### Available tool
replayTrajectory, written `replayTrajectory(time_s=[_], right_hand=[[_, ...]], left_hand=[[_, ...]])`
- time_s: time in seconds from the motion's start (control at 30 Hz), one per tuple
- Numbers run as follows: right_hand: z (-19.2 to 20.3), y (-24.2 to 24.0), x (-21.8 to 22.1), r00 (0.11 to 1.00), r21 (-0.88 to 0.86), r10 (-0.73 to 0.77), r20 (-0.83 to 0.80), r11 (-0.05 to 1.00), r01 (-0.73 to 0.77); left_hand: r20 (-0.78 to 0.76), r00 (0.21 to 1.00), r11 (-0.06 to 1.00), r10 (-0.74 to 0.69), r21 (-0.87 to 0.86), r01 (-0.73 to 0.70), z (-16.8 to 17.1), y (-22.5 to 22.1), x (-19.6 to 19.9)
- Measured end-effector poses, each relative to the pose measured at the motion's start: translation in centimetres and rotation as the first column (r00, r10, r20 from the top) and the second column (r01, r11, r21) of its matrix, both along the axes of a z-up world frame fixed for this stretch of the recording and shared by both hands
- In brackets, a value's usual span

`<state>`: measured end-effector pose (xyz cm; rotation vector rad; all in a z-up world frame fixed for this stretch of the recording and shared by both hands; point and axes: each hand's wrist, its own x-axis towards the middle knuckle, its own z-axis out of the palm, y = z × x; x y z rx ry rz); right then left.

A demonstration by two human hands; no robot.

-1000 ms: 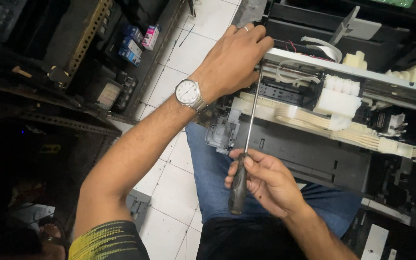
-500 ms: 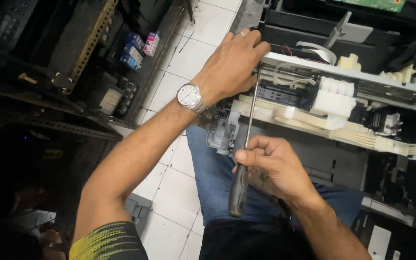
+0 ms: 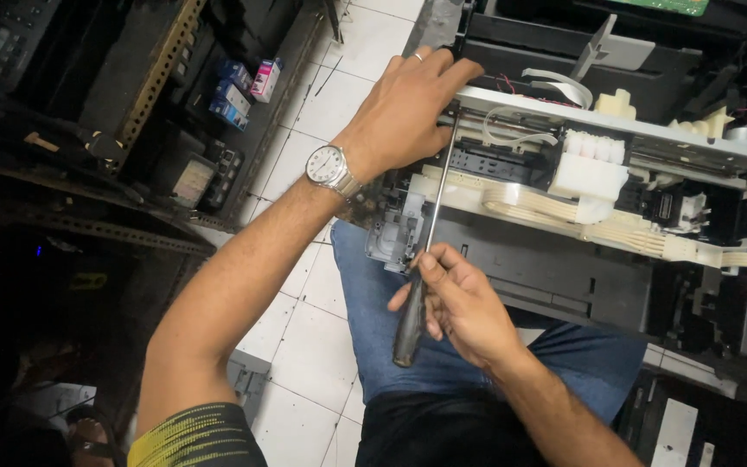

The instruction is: Disassembling a printer to remove the paper feed mechanism, involving unscrewing components and disconnecting internal cables.

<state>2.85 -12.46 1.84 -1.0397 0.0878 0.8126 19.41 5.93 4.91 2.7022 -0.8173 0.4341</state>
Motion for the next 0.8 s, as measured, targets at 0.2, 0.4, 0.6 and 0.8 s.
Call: replayTrajectory(time_s=[0.2,0.4,0.6,0.8], right_hand=[[0.1,0.3,0.1,1.0,-0.065,0.0,0.015,0.998,0.001],[-0.7,0.6,-0.4,0.996,0.025,-0.075,-0.045,0.997,0.076],[-1.7,-1.2,-2.8,0.997,0.098,-0.033,-0.067,0.994,0.039],[-2.8,-1.6,-3.8,0.935,0.171,0.344,-0.084,0.93,-0.327]], left_hand=[[-0.066,0.998,0.995,0.001,-0.097,-0.008,-0.4,0.3,0.1],[-0.128,0.992,0.999,0.013,-0.043,-0.019,-0.4,0.3,0.7],[-0.147,0.989,0.999,0.033,0.002,-0.033,0.0,-0.1,0.8],[-0.189,0.982,0.999,0.022,-0.022,-0.026,0.0,0.0,1.0]])
